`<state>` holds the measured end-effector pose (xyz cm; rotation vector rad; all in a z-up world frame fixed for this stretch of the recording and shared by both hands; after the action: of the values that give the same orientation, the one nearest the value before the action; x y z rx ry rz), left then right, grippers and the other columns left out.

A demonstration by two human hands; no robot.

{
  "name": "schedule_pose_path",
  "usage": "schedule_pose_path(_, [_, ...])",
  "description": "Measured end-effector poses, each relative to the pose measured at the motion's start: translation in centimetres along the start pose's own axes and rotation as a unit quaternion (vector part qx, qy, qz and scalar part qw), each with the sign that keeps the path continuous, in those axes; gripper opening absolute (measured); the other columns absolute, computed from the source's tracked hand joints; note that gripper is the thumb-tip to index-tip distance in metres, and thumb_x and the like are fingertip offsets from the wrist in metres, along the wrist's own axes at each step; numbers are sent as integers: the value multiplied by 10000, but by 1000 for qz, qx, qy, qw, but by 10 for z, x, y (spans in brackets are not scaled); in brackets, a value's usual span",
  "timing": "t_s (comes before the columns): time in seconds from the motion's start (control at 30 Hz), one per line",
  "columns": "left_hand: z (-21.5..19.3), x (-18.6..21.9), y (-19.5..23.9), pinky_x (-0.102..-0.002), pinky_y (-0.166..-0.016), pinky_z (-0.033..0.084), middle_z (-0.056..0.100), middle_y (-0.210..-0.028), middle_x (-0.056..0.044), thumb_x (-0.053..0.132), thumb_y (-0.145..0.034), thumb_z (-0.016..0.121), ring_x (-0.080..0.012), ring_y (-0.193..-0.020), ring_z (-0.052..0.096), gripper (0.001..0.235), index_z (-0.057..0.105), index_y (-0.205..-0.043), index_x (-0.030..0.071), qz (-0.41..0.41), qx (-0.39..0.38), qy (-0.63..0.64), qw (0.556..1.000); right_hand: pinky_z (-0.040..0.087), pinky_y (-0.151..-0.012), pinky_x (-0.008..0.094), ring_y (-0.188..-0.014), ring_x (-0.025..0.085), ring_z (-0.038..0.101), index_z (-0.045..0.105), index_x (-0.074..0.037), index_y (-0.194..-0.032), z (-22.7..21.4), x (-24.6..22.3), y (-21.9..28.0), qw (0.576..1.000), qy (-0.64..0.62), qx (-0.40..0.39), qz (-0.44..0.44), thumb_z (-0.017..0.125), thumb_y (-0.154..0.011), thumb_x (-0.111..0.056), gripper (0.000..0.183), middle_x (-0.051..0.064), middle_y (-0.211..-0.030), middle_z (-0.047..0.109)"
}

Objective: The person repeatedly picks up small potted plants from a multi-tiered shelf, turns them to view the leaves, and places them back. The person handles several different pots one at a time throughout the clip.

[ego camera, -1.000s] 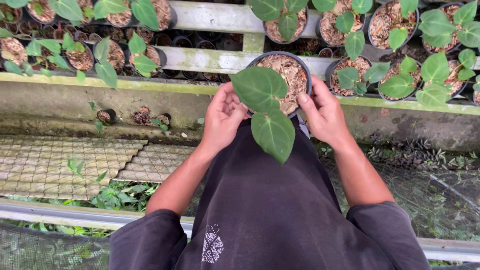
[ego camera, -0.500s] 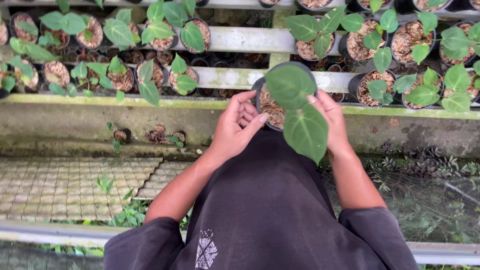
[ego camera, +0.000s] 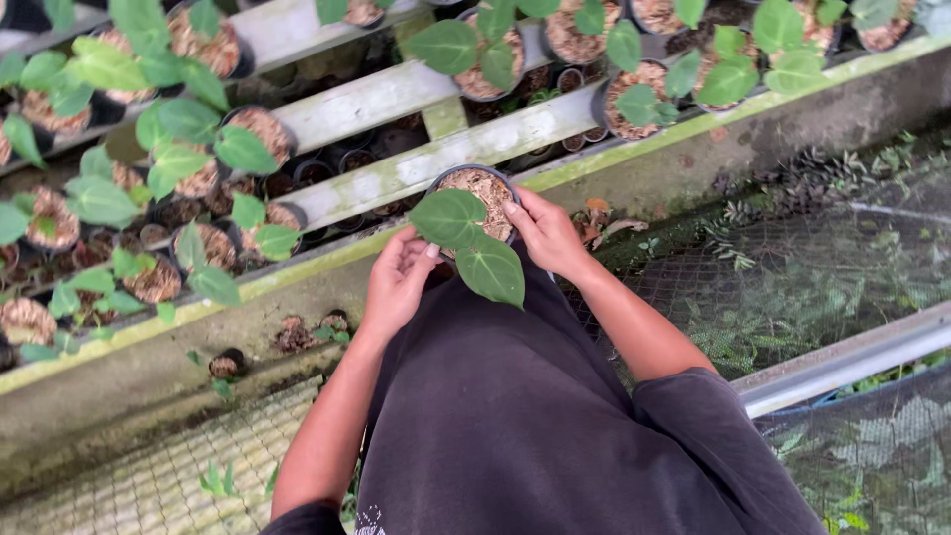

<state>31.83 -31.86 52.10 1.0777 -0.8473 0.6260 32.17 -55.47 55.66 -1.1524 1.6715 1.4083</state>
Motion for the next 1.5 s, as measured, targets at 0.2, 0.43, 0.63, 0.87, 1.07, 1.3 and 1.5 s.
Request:
schedule_pose_path(0.2, [19,-14,-32,-309,-966,547,701,-1147,-110,90,-1013,610,-171,-1076,692,452,502,-1439,-15,-33,-34,-25,999,548,-930,316,-1065,170,686,579,-74,-1435,-57,77,-27,993,16,70,93,505,-1086,-267,405,103,-1194,727])
schedule_pose_path(0.43, [4,-28,-102,-310,-943,546,738,-1131,-115,197,-1051,627,-180,-1073,708,382,560,-1376,10,-54,4,-95,994,530,-890,369,-990,227,708,617,-77,-1362,-115,158,-68,976,119,164,85,531,-1076,-263,352,163,-1088,746])
schedule_pose_path(0.63, [-41,-40,-180,-303,-879,575,751,-1123,-85,281,-1033,618,-172,-1027,721,394,598,-1333,25,-108,124,-15,986,521,-853,364,-932,242,693,634,-60,-1303,-119,183,-86,974,141,154,84,532,-1066,-241,315,166,-1038,734])
schedule_pose_path(0.87, [-88,-29,-257,-302,-793,546,760,-1071,-119,278,-986,658,-182,-951,703,494,561,-1404,32,-19,231,-23,973,516,-841,365,-900,209,650,642,-20,-1248,-125,174,-91,982,130,125,62,518,-1098,-240,293,159,-1018,722])
schedule_pose_path(1.07, [-105,-17,-299,-290,-815,556,729,-1101,-137,319,-1002,664,-167,-967,701,652,365,-1520,60,-3,278,93,956,505,-786,331,-851,157,633,651,-13,-1217,-128,167,-91,979,133,119,99,526,-1103,-274,311,107,-977,706])
schedule_pose_path(1.3, [-105,-17,-333,-308,-725,570,726,-1014,-129,248,-1005,625,-190,-878,729,425,520,-1356,32,41,290,146,945,503,-840,318,-920,162,646,626,3,-1285,-131,171,-83,972,133,113,155,584,-1069,-366,430,112,-1037,720])
schedule_pose_path(1.5, [-107,-15,-345,-288,-672,564,706,-992,-99,123,-1017,588,-172,-802,729,376,526,-1379,43,67,308,167,934,526,-880,337,-979,212,689,533,-16,-1443,-136,158,-68,960,196,81,180,587,-1045,-385,546,159,-1110,730])
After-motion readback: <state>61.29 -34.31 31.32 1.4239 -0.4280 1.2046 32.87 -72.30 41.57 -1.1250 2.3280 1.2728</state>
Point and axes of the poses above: each hand's wrist, its own y-axis away from the middle knuckle, its own z-axis out of the palm, x = y × z, the point moved 10 cm from there along -y, towards the middle knuckle
